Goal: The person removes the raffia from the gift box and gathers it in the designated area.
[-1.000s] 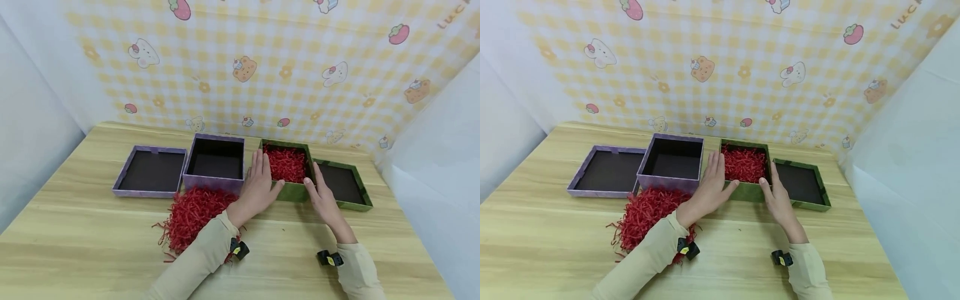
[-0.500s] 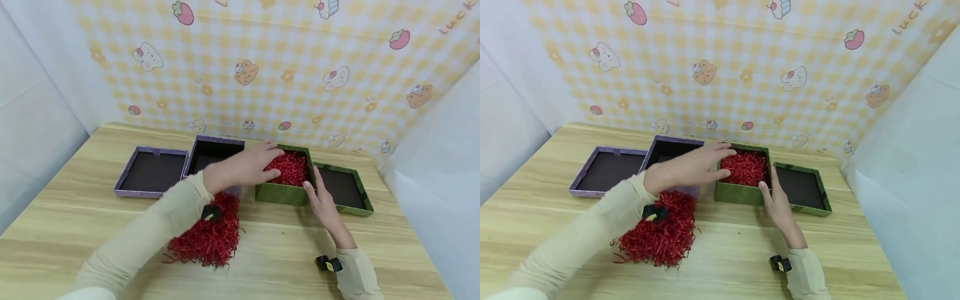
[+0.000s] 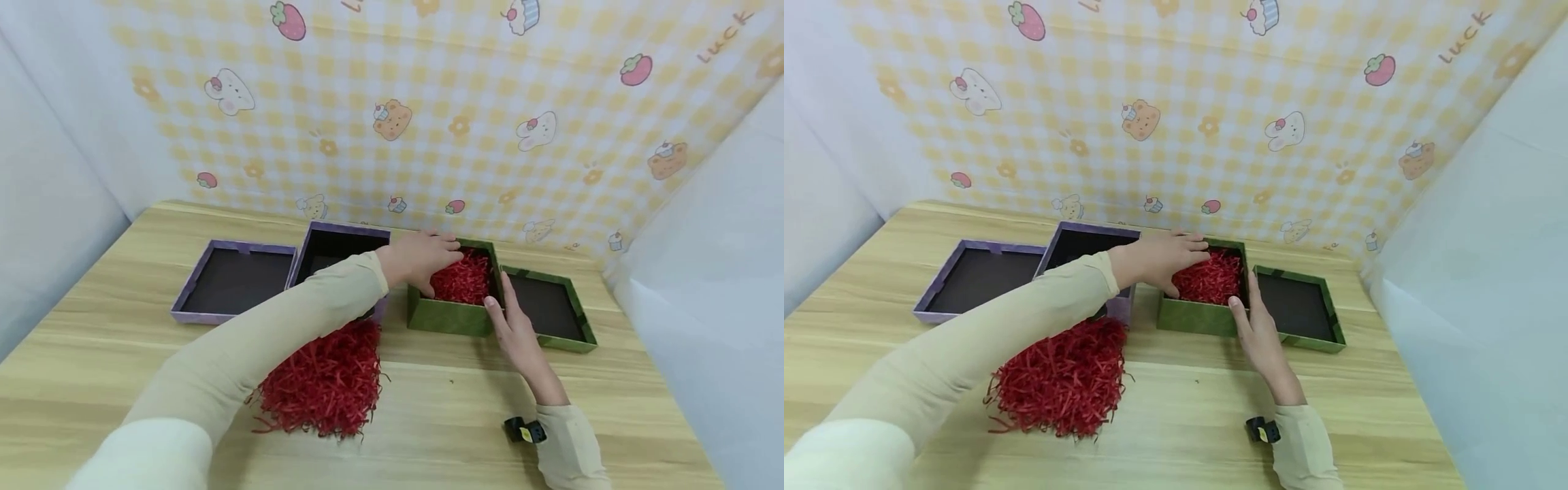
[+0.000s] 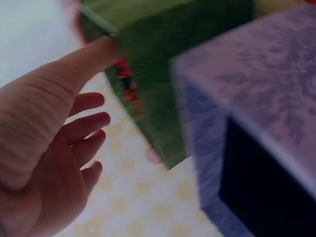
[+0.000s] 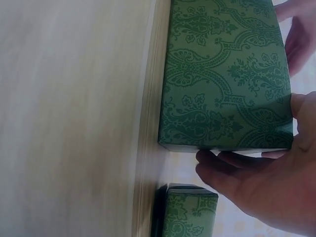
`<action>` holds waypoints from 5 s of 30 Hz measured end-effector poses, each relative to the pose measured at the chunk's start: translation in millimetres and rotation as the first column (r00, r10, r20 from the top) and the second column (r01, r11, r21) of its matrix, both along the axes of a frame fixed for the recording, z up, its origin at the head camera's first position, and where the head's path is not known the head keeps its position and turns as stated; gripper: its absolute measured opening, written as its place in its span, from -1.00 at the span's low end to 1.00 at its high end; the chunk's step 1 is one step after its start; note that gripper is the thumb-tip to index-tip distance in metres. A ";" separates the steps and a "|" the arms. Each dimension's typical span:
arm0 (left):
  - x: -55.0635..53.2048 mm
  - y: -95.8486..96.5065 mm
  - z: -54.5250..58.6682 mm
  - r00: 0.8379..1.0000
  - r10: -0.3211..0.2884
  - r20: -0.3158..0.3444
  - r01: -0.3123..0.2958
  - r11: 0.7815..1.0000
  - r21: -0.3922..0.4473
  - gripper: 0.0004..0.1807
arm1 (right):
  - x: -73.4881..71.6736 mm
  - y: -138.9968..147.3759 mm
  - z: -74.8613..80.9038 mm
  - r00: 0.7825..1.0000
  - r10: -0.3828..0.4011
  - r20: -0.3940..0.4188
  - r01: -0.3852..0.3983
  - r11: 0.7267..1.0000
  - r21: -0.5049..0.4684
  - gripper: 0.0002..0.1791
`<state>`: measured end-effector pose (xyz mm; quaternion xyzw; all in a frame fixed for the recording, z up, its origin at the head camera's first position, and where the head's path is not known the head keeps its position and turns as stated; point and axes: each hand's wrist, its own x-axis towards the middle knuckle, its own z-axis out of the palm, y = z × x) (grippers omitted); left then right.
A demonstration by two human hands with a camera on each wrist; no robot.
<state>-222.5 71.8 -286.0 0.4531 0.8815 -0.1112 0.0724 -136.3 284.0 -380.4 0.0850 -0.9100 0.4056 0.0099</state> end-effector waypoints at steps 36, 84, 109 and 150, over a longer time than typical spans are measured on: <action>-18.3 48.4 -63.5 0.981 0.068 0.180 -0.060 0.997 -0.046 -0.24 | 1.9 0.7 -1.8 1.000 -0.026 0.015 0.027 1.000 -0.012 -0.28; -32.1 47.6 -64.6 0.905 0.123 0.408 -0.206 0.964 0.167 -0.25 | 1.4 0.3 -2.5 0.998 -0.060 -0.008 0.060 0.998 -0.014 -0.32; -37.4 34.6 -51.2 0.911 0.008 0.413 -0.183 0.904 0.386 -0.28 | 2.1 -1.2 -3.4 0.999 -0.043 -0.003 0.043 0.999 -0.013 -0.31; 5.6 -9.3 -26.2 0.939 -0.271 0.213 -0.008 0.602 0.798 -0.22 | 2.7 2.8 -4.5 1.000 0.002 -0.015 -0.004 0.997 -0.074 -0.39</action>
